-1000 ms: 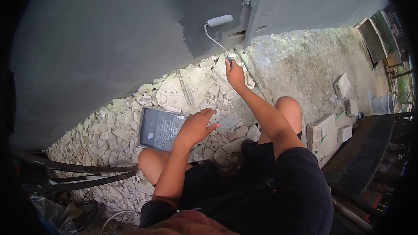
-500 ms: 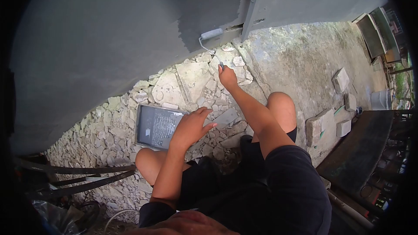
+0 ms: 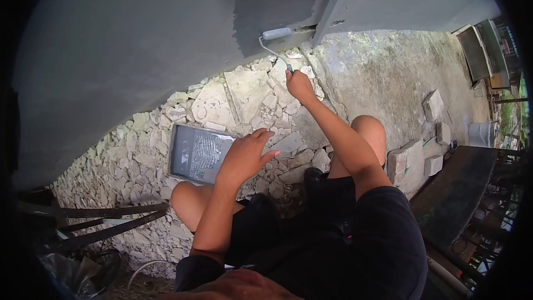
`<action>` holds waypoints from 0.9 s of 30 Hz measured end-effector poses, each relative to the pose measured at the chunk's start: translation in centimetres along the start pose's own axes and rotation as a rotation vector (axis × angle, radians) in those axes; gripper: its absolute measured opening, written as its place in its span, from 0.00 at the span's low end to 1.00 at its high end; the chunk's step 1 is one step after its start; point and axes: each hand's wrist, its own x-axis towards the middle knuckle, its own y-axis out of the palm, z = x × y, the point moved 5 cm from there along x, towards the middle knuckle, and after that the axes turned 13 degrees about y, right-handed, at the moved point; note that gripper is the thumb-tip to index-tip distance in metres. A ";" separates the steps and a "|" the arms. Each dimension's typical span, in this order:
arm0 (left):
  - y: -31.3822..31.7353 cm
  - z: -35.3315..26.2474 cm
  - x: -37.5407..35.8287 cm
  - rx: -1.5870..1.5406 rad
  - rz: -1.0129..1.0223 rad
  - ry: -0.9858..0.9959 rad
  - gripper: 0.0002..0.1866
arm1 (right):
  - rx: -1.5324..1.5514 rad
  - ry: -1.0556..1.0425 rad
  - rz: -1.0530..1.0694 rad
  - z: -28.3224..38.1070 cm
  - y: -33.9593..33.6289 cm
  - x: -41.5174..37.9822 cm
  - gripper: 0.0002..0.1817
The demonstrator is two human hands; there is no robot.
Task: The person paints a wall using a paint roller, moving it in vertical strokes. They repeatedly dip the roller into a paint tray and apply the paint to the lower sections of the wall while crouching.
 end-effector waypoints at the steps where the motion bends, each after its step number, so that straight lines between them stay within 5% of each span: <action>1: -0.3 -0.2 -0.1 0.012 -0.008 -0.003 0.30 | -0.008 0.014 0.037 0.0 -0.9 0.1 0.28; 6: -0.4 -0.6 -0.1 0.024 -0.037 0.007 0.30 | -0.003 -0.007 0.105 -0.4 0.5 2.2 0.29; 8: -0.2 -0.4 0.1 0.000 -0.045 0.020 0.30 | -0.050 0.161 0.346 -0.4 2.2 3.1 0.31; 12: 0.2 0.4 -0.2 0.019 -0.023 -0.006 0.30 | 0.005 0.211 0.347 0.5 2.2 3.1 0.32; 19: -1.7 0.1 -1.6 -0.029 -0.080 -0.049 0.29 | 0.068 0.219 0.374 4.2 -10.1 0.2 0.26; 27: -3.9 -0.5 -1.0 -0.123 -0.137 0.037 0.24 | -0.084 0.094 0.319 2.5 -5.0 2.7 0.23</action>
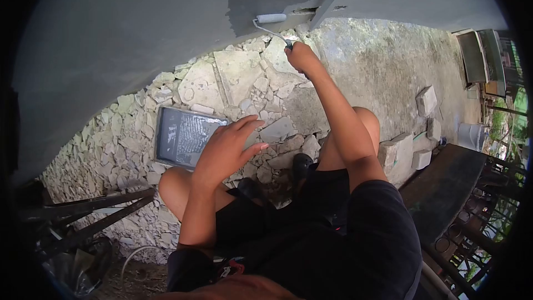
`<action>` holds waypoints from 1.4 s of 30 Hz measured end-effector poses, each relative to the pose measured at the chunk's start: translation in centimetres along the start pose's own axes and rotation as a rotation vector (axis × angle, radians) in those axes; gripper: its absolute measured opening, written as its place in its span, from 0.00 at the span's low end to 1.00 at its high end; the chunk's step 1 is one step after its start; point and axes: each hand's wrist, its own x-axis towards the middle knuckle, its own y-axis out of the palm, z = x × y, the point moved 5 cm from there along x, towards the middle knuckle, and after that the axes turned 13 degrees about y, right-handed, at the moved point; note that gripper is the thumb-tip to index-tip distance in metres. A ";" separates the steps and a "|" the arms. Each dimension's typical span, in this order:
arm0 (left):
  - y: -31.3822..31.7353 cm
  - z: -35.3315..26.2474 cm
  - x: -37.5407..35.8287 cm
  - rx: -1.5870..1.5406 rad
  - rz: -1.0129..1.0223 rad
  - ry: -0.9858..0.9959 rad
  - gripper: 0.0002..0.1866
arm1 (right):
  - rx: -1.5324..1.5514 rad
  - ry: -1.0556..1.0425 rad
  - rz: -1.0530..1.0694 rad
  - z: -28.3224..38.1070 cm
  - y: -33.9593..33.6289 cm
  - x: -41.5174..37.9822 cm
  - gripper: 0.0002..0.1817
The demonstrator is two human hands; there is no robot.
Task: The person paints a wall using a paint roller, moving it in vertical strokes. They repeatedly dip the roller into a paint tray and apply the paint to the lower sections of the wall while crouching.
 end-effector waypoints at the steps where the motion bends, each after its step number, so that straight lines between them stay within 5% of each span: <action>1: -1.2 -0.1 0.2 0.012 0.008 0.004 0.24 | -0.008 0.067 0.058 1.2 -0.4 -1.1 0.23; 6: -17.3 -2.4 0.6 0.321 -0.869 0.218 0.09 | -0.007 -0.089 -0.146 0.9 -3.8 -3.4 0.21; 10: -30.4 -4.6 3.9 0.619 -1.192 0.313 0.21 | -0.008 -0.052 -0.113 0.9 -1.6 -2.4 0.19; 15: -39.1 -8.1 11.6 1.247 -1.128 0.551 0.23 | 0.171 0.055 0.030 -0.8 2.8 -1.4 0.19; 19: -44.6 -6.9 15.7 1.604 -0.979 0.613 0.22 | 1.020 0.151 0.331 -3.8 6.5 -3.3 0.17; 24: -48.1 -2.2 17.6 1.855 -1.251 0.485 0.25 | 1.512 0.101 0.331 -1.6 9.2 -5.2 0.11; 28: -53.6 0.9 17.2 1.931 -1.206 0.520 0.18 | 1.615 0.188 0.260 -0.3 10.7 -2.3 0.12; 32: -55.9 1.5 16.7 1.879 -1.157 0.270 0.24 | 1.494 0.236 0.131 1.2 13.9 1.0 0.15; 38: -49.6 -1.9 17.5 1.835 -1.188 0.823 0.18 | 1.303 0.213 0.099 5.6 20.4 -1.0 0.19; 42: -47.4 -3.6 17.9 1.816 -1.177 0.980 0.15 | 1.159 0.151 0.149 8.0 23.7 -4.6 0.19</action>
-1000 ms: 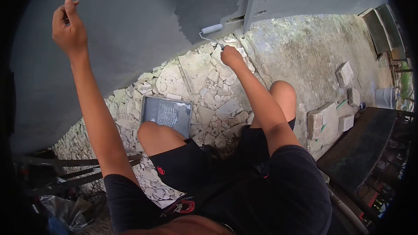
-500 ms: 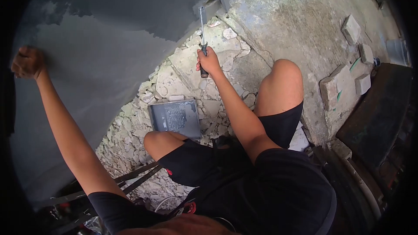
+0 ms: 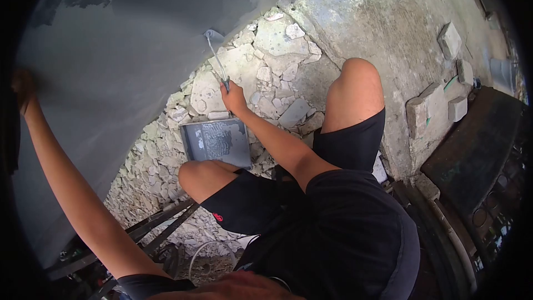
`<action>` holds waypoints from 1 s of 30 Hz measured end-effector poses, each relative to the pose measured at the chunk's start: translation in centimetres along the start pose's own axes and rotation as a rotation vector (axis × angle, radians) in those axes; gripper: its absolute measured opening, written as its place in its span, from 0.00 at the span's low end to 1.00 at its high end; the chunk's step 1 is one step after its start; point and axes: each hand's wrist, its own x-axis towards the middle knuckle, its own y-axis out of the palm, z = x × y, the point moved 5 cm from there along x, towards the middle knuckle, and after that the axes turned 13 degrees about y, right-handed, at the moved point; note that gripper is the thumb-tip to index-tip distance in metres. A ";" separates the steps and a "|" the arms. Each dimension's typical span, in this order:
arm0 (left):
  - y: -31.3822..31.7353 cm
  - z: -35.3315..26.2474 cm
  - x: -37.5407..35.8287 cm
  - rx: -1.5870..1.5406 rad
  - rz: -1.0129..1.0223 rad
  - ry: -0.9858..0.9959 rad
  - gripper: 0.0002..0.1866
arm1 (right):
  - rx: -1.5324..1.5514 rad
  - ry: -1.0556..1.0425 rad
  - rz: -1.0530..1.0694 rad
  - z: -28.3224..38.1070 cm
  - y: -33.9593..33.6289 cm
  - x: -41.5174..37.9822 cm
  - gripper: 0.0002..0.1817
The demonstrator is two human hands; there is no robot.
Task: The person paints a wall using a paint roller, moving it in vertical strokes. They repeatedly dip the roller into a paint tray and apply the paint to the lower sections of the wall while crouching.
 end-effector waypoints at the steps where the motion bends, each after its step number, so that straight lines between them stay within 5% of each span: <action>1: 0.0 -0.3 0.4 -0.010 -0.013 0.011 0.15 | 0.026 0.009 -0.004 0.4 0.0 -0.3 0.19; 5: -0.4 -0.9 1.5 -0.049 -0.037 0.024 0.15 | 0.361 0.112 -0.115 5.4 -4.3 5.8 0.17; 15: -0.3 -0.8 1.4 -0.024 -0.052 0.022 0.16 | 0.140 0.090 0.011 0.2 -1.2 2.6 0.16; 21: -1.5 -2.8 3.2 0.029 0.018 0.032 0.17 | 0.350 0.037 -0.116 2.9 -5.1 8.8 0.18; 27: -0.6 -1.5 2.4 -0.087 -0.025 0.029 0.17 | 0.031 0.084 0.032 -1.8 0.3 2.1 0.18; 30: -0.6 -1.4 2.4 -0.041 -0.024 0.068 0.15 | 0.210 0.094 -0.049 -0.8 -1.9 5.2 0.16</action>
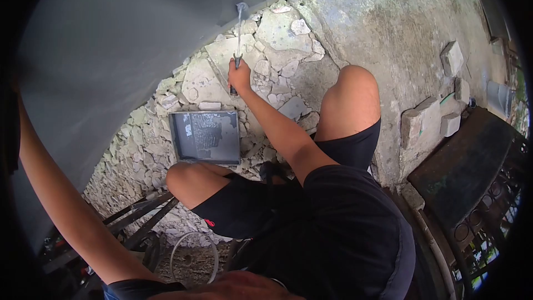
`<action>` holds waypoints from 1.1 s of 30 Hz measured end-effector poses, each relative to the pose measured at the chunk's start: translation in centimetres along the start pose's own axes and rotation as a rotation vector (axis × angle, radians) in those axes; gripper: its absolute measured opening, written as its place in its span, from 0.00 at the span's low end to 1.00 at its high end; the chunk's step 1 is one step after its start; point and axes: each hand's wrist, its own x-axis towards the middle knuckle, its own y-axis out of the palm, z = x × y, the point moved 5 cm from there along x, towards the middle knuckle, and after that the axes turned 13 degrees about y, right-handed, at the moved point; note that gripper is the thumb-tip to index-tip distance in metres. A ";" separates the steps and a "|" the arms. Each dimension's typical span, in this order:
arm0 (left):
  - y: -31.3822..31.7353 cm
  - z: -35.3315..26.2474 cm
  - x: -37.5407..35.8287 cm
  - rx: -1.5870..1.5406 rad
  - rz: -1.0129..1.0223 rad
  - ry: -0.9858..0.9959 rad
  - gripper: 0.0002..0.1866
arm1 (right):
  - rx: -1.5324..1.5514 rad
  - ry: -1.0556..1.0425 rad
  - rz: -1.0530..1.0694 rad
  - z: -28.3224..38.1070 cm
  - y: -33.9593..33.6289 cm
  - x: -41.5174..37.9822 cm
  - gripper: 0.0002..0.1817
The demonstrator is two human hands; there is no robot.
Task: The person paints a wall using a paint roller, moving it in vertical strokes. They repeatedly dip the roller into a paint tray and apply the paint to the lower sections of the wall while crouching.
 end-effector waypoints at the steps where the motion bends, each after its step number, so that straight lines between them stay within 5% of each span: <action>1: 0.0 0.0 -0.1 0.005 0.005 0.005 0.15 | 0.113 0.059 -0.029 2.3 -1.0 1.5 0.16; 5: 0.2 0.0 -0.1 -0.016 -0.015 -0.029 0.15 | 0.265 0.062 -0.023 4.9 -1.0 4.2 0.13; 10: 1.0 1.2 -0.7 -0.069 -0.054 -0.034 0.14 | 0.024 0.103 0.063 -0.3 2.4 -1.5 0.14; 17: 0.0 -0.4 -0.1 -0.067 -0.059 -0.002 0.14 | 0.151 0.035 0.034 3.0 -2.7 4.3 0.17; 24: 0.1 -0.4 0.0 -0.060 -0.103 0.016 0.14 | -0.204 0.029 0.130 -3.2 1.9 -3.2 0.18; 33: 0.3 -0.5 -0.4 0.006 -0.072 -0.058 0.15 | 0.068 -0.052 -0.126 6.6 -4.7 2.3 0.17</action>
